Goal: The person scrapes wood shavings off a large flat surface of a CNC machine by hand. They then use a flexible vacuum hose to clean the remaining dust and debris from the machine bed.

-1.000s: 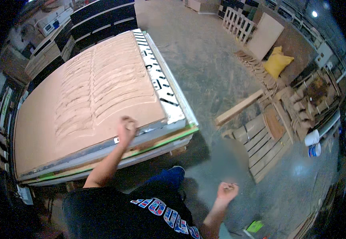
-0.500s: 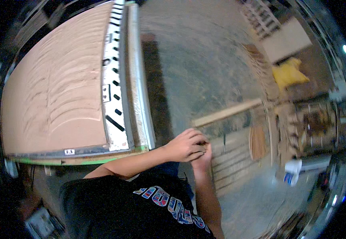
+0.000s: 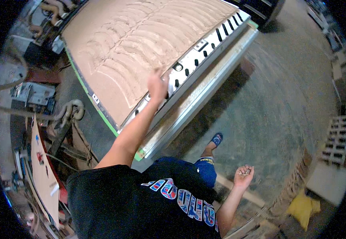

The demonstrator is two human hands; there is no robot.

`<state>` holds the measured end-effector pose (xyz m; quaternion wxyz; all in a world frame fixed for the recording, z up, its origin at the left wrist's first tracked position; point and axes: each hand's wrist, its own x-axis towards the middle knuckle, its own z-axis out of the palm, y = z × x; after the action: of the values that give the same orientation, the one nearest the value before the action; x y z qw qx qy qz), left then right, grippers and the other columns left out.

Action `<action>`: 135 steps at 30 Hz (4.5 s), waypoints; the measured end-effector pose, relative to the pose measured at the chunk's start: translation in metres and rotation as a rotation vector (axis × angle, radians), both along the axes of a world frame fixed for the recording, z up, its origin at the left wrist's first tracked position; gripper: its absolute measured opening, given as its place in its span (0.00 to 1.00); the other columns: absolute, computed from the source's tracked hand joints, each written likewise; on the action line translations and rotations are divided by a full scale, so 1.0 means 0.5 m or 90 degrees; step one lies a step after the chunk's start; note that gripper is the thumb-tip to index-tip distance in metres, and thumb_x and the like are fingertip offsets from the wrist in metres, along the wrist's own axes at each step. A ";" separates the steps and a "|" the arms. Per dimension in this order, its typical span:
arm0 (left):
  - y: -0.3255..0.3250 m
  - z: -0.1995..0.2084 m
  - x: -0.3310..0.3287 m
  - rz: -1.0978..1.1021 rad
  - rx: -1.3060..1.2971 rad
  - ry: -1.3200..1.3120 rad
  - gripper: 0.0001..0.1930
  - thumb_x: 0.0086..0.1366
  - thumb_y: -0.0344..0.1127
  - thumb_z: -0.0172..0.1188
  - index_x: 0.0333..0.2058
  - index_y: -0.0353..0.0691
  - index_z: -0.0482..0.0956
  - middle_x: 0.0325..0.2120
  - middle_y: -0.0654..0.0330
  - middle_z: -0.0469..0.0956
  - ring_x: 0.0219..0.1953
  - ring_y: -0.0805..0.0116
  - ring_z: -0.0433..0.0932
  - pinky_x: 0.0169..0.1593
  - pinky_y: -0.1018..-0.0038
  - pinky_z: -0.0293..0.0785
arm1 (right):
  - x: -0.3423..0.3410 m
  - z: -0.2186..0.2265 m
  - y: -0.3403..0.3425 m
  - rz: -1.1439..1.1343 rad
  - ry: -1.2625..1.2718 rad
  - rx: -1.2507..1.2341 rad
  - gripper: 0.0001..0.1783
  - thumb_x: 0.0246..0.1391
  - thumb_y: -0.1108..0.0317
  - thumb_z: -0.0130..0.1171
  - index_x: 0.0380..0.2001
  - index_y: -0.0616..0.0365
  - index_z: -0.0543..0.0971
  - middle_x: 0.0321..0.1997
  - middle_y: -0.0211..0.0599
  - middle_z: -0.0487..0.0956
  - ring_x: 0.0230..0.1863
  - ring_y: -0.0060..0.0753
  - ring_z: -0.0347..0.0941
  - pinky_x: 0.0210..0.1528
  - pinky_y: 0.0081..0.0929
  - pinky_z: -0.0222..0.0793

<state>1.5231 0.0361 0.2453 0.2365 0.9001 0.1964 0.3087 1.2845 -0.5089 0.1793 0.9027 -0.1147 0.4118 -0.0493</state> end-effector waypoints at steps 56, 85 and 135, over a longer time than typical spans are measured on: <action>-0.693 0.009 2.518 0.234 -1.158 -0.466 0.21 0.81 0.43 0.53 0.63 0.36 0.78 0.54 0.55 0.79 0.58 0.59 0.77 0.66 0.66 0.71 | 3.210 0.123 0.299 0.971 -0.112 -0.005 0.15 0.77 0.56 0.48 0.41 0.53 0.77 0.38 0.34 0.80 0.41 0.33 0.77 0.48 0.35 0.77; 0.234 -0.058 2.584 0.793 -0.667 -1.486 0.45 0.77 0.54 0.52 0.80 0.47 0.35 0.81 0.47 0.36 0.77 0.31 0.52 0.72 0.27 0.60 | 3.611 0.134 1.651 1.784 -0.736 -0.286 0.18 0.72 0.55 0.58 0.56 0.48 0.86 0.54 0.24 0.83 0.54 0.28 0.75 0.65 0.42 0.74; 0.506 0.125 2.586 1.425 -0.290 -0.985 0.16 0.75 0.29 0.61 0.59 0.36 0.81 0.55 0.57 0.84 0.53 0.71 0.80 0.56 0.74 0.77 | 2.721 0.110 2.201 0.925 -2.122 0.207 0.08 0.56 0.67 0.65 0.38 0.58 0.86 0.47 0.49 0.81 0.51 0.57 0.75 0.57 0.49 0.73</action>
<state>2.8159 0.2891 0.3080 0.0531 -0.1937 0.6744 0.7106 2.6451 0.5916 0.2343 -0.1656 0.0086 0.9412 -0.2943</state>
